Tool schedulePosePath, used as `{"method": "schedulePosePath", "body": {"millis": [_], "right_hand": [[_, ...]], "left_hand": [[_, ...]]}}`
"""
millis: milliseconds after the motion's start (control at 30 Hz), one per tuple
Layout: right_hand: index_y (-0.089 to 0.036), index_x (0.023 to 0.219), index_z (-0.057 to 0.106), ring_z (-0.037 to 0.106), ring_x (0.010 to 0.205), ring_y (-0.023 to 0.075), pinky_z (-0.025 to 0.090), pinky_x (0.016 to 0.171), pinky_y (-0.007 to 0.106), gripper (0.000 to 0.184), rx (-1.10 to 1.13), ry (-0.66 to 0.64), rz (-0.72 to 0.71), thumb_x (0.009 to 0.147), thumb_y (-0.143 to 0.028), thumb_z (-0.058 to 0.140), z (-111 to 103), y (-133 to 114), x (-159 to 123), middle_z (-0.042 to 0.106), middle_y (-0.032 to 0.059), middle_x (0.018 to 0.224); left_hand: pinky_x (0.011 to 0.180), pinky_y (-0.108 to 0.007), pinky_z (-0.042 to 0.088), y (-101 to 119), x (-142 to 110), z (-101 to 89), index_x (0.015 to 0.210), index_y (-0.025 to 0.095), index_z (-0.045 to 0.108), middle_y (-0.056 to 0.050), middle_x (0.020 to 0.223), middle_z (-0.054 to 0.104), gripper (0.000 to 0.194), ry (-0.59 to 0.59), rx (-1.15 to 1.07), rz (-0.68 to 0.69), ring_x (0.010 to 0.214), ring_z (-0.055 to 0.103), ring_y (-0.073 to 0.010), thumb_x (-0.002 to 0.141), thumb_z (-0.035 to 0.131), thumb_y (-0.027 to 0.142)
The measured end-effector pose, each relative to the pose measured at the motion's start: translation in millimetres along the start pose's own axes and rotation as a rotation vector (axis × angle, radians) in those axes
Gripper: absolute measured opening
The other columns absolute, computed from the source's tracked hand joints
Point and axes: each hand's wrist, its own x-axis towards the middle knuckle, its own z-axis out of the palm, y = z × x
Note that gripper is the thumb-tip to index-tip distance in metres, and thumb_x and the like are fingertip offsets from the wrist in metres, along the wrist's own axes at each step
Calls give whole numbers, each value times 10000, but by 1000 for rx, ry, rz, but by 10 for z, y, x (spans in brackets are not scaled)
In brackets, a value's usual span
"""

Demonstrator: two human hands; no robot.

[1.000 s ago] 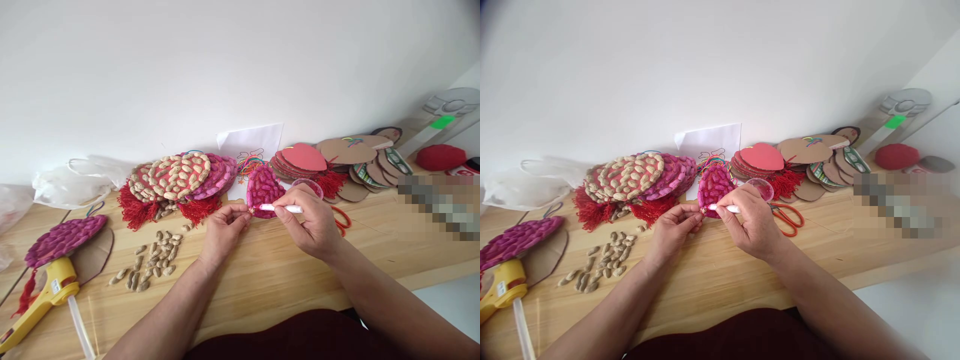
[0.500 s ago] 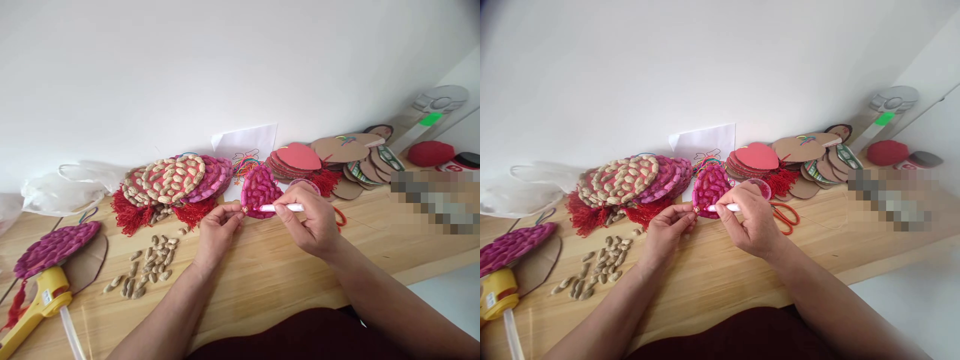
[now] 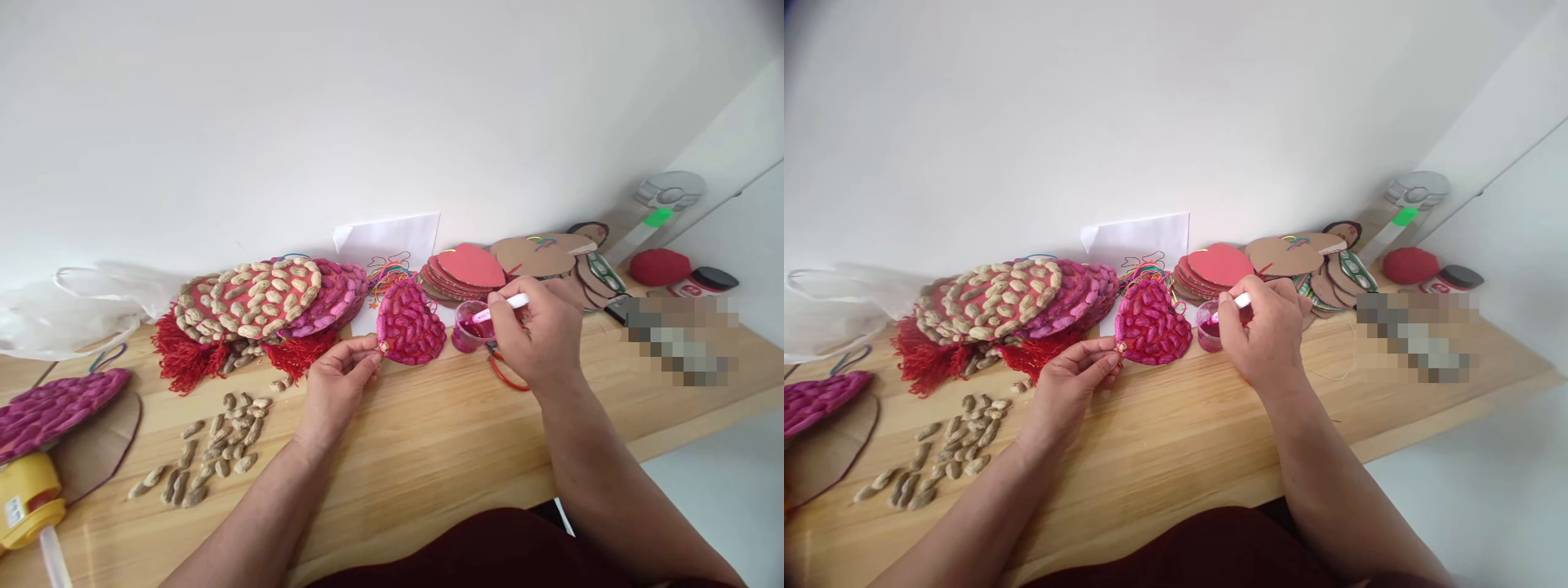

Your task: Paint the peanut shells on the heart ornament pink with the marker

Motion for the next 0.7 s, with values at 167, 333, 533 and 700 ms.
{"method": "schedulePosePath", "body": {"millis": [167,333,533,700], "right_hand": [[-235,747,648,580,844,263,291,801,399,144,-104,-113,52,852,-334,645,82,29,-36,631,18,613],[-247,732,658,566,869,279,242,771,386,163,-152,-217,100,841,-368,663,125,61,-46,631,16,585],[-230,734,664,577,842,259,302,798,391,157,-129,-103,93,830,-353,642,77,46,-17,657,27,632],[-221,721,649,591,776,233,374,772,379,184,-40,25,78,854,-341,607,-15,10,29,629,24,620]], "left_hand": [[624,-201,484,11,1,-4,975,146,779,-43,835,744,389,4,10,-15,663,590,-86,668,903,352],[622,-206,484,13,14,1,973,145,778,-45,832,745,396,10,8,-24,654,584,-88,659,904,351],[640,-205,490,11,-7,7,999,144,775,-51,859,746,408,5,10,-23,684,594,-93,672,900,352],[645,-205,492,7,-20,8,992,150,782,-49,862,748,412,6,0,-36,684,597,-93,658,908,356]]}}
